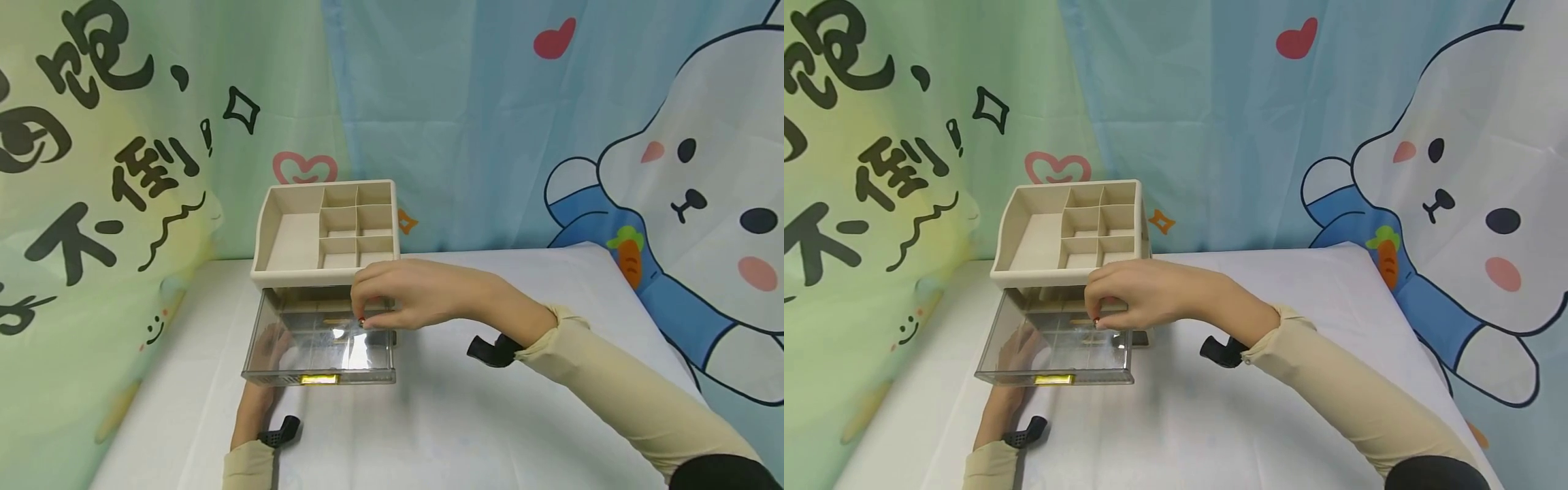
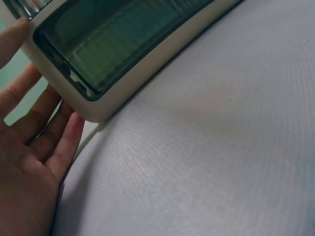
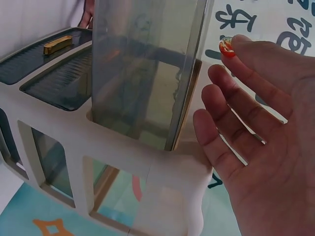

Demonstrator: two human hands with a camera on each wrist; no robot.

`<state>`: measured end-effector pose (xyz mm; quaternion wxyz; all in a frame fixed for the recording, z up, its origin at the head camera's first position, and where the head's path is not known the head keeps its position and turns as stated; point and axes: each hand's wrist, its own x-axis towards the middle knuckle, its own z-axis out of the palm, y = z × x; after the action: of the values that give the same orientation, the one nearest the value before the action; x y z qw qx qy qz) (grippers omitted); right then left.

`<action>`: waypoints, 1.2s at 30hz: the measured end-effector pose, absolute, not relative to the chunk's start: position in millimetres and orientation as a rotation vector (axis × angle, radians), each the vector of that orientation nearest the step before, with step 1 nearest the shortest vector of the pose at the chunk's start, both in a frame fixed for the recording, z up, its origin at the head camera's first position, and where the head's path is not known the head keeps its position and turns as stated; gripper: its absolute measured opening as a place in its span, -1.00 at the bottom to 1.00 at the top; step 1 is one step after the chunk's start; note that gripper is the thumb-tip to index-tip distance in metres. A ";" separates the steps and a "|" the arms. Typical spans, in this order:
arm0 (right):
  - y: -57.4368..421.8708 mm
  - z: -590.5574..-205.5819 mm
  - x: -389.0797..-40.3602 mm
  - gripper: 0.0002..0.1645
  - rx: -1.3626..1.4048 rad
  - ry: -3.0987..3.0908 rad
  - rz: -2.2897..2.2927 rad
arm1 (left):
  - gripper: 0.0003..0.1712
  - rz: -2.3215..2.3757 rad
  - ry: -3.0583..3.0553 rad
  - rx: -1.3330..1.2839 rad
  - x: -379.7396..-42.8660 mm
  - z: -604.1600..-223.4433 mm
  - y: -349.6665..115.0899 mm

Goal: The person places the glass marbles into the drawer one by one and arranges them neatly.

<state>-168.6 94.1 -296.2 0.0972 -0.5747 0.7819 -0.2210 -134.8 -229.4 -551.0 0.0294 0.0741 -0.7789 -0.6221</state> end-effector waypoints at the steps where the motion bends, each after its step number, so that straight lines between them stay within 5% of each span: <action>1: 92.2 -296.1 -169.1 -0.97 -1.694 2.312 -0.642 | -0.43 -1.921 -2.401 0.233 -135.2 -550.8 -229.5; 36: 30.6 -325.8 -175.3 -0.97 -1.630 1.962 -0.668 | -0.22 -1.993 -2.394 0.283 -134.5 -549.8 -232.7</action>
<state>-175.3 30.6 -325.8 0.2497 -0.5986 0.7204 -0.2455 -134.5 -232.7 -549.8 0.0070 0.0905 -0.7654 -0.6371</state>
